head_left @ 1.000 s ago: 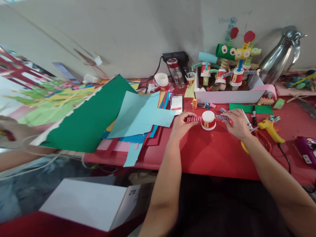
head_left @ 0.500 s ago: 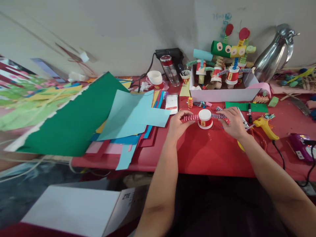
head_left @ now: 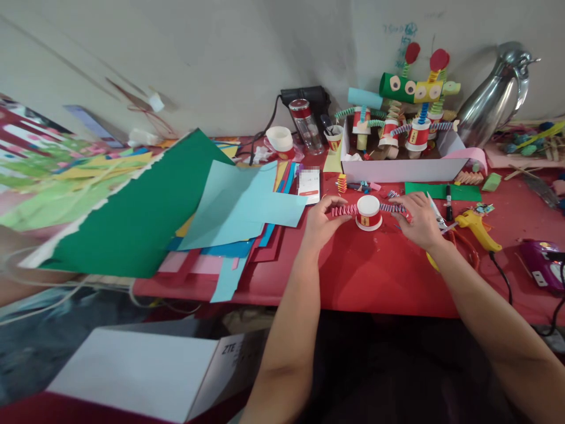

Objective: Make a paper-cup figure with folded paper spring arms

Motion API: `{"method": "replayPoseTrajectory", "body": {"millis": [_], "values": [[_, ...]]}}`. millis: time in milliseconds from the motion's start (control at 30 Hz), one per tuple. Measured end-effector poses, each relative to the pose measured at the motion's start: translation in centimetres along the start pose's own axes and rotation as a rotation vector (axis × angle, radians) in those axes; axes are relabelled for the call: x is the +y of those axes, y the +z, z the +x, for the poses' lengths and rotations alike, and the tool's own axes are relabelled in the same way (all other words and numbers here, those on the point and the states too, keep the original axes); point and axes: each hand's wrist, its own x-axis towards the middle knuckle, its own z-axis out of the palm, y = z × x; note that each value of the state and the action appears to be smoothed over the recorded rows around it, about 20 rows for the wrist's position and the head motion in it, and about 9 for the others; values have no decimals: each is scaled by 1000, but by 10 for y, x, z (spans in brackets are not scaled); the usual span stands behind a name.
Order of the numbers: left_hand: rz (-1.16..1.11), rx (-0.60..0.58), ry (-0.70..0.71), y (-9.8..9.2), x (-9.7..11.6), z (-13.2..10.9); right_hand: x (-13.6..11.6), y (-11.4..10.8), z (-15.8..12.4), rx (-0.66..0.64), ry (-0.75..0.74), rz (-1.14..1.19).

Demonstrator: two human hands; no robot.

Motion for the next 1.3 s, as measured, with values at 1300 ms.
{"method": "replayPoseTrajectory", "body": {"millis": [1300], "values": [[229, 127, 318, 46, 30, -20, -21, -10, 3, 43, 169, 662]]}}
